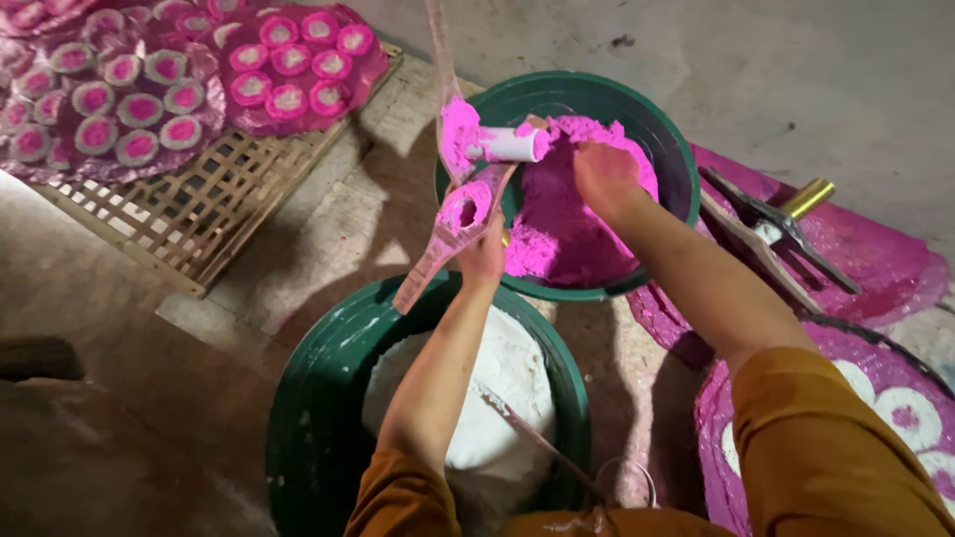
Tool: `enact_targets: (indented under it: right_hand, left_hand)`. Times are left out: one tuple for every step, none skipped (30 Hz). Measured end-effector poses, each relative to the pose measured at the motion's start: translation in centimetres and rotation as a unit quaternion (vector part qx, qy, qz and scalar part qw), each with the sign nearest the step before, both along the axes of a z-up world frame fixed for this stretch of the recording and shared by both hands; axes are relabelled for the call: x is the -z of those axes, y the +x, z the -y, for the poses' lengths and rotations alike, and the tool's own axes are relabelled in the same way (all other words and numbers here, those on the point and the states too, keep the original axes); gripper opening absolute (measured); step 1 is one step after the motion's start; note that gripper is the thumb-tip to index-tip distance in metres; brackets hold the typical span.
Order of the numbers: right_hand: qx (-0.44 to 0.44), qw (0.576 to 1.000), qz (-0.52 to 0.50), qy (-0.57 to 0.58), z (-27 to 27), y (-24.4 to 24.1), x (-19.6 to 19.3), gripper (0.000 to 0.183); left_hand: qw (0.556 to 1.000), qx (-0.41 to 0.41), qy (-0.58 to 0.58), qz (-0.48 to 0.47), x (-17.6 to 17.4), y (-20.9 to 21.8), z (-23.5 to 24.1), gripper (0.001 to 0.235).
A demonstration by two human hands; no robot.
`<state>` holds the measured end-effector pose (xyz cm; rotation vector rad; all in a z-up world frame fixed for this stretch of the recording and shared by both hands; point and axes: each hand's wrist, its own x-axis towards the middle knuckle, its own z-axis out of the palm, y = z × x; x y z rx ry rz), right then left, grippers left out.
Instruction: The person uses a handheld plunger tool to press white paste into circular molds on a pink glittery mat, then scoops pink paste into the center of each white ring. The finished two-toned circles are arranged on the mat and transferred to a nearby tray.
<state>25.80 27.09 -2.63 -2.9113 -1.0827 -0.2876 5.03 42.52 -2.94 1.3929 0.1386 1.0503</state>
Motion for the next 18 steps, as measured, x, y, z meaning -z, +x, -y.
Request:
enact_targets:
  right_hand:
    - [0.006,1.000,0.005,0.028,-0.1,-0.1,1.2,0.023]
    - [0.012,0.998,0.011,0.056,0.0,-0.3,2.1,0.024]
    - [0.003,0.999,0.008,0.032,-0.4,-0.3,2.6,0.022]
    - [-0.005,1.000,0.005,0.008,-0.7,-0.5,3.0,0.020]
    - [-0.013,1.000,0.003,-0.015,-1.0,-0.9,3.2,0.019]
    - [-0.029,1.000,-0.010,0.002,-1.2,-1.3,3.3,0.018]
    - [-0.045,0.999,-0.021,0.019,-1.1,-1.7,3.3,0.018]
    - [-0.060,0.997,-0.031,0.036,-1.1,-2.2,3.3,0.019]
    - [-0.053,0.995,-0.055,0.059,-1.1,-2.9,3.5,0.021]
    - [-0.045,0.992,-0.078,0.083,-1.3,-3.5,3.8,0.025]
    - [-0.039,0.988,-0.101,0.107,-1.7,-4.1,4.1,0.028]
    - [-0.020,0.990,-0.112,0.089,-2.2,-4.6,4.5,0.029]
    - [0.000,0.990,-0.122,0.071,-2.7,-4.9,4.7,0.031]
    - [0.021,0.990,-0.133,0.053,-3.1,-5.1,4.8,0.032]
    - [-0.001,0.991,-0.129,0.032,-3.4,-5.4,4.6,0.030]
    - [-0.022,0.992,-0.125,0.009,-3.4,-5.5,4.2,0.028]
    - [-0.043,0.992,-0.120,-0.014,-3.1,-5.6,3.3,0.027]
    - [-0.106,0.982,-0.146,-0.056,-2.6,-5.7,1.7,0.027]
  left_hand:
    - [0.992,0.047,-0.103,-0.056,0.2,0.0,0.2,0.044]
    - [0.968,0.095,-0.204,-0.111,0.5,-0.1,0.4,0.048]
    - [0.982,0.070,-0.147,-0.095,0.5,0.0,0.2,0.046]
    - [0.992,0.046,-0.089,-0.080,0.6,0.0,0.1,0.044]
    - [0.997,0.022,-0.030,-0.064,0.6,0.0,0.0,0.042]
    - [0.999,-0.012,0.028,-0.034,0.6,-0.1,-0.2,0.038]
    - [0.995,-0.043,0.086,-0.003,0.5,0.1,-0.2,0.035]
    - [0.986,-0.073,0.144,0.029,0.4,0.1,-0.1,0.031]
    - [0.998,-0.028,0.055,-0.003,0.4,0.1,-0.1,0.033]
    - [0.999,0.019,-0.035,-0.036,0.5,0.1,-0.1,0.035]
    - [0.988,0.067,-0.122,-0.067,0.6,0.1,-0.1,0.038]
    - [0.997,0.032,-0.062,-0.038,0.8,0.2,-0.2,0.036]
    - [1.000,-0.003,-0.001,-0.009,1.1,0.4,-0.3,0.034]
    - [0.997,-0.036,0.061,0.020,1.4,0.6,-0.3,0.033]
    - [1.000,-0.014,0.018,-0.002,1.8,0.9,-0.4,0.028]
    - [0.999,0.008,-0.025,-0.024,2.0,1.1,-0.5,0.024]
    - [0.996,0.031,-0.069,-0.045,2.3,1.4,-0.7,0.021]
    - [0.992,0.028,-0.077,-0.097,2.6,1.6,-1.2,0.023]
